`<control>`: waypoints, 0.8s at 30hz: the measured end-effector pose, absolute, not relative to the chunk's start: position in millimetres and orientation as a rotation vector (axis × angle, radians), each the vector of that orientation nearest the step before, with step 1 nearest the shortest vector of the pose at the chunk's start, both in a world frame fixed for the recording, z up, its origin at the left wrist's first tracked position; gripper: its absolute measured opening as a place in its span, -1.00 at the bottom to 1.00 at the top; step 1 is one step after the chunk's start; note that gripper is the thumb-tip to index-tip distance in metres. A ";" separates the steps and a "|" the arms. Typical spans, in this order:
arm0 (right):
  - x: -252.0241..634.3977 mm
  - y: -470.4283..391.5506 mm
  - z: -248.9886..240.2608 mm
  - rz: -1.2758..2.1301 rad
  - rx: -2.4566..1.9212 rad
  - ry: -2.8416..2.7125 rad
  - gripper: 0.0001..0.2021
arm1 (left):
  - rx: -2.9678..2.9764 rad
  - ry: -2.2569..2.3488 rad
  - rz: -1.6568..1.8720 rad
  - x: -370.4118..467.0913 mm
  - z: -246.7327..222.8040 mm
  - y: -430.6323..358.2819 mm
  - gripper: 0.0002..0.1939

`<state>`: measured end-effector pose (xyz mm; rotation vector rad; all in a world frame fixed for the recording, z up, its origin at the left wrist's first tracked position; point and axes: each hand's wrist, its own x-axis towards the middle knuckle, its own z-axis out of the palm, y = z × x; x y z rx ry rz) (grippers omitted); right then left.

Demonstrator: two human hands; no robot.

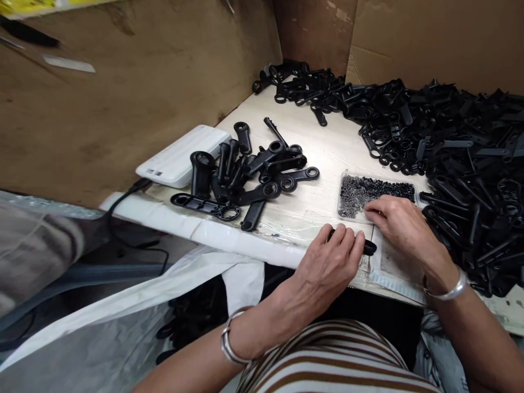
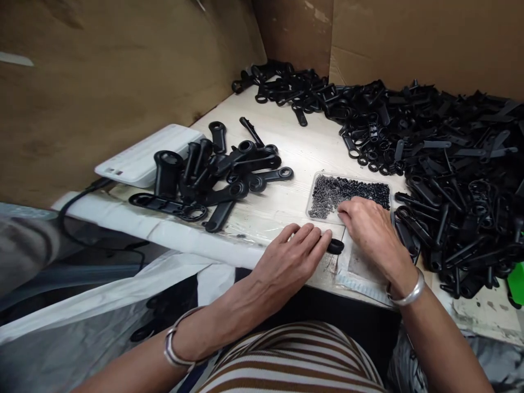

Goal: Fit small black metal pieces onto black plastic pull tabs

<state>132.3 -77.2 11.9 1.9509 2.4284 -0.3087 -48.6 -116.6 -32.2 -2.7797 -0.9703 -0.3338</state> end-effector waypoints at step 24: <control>149.3 -105.5 27.2 -1.575 1.956 2.383 -0.70 | -2.870 -0.962 -1.835 -40.1 -29.3 -108.1 -0.77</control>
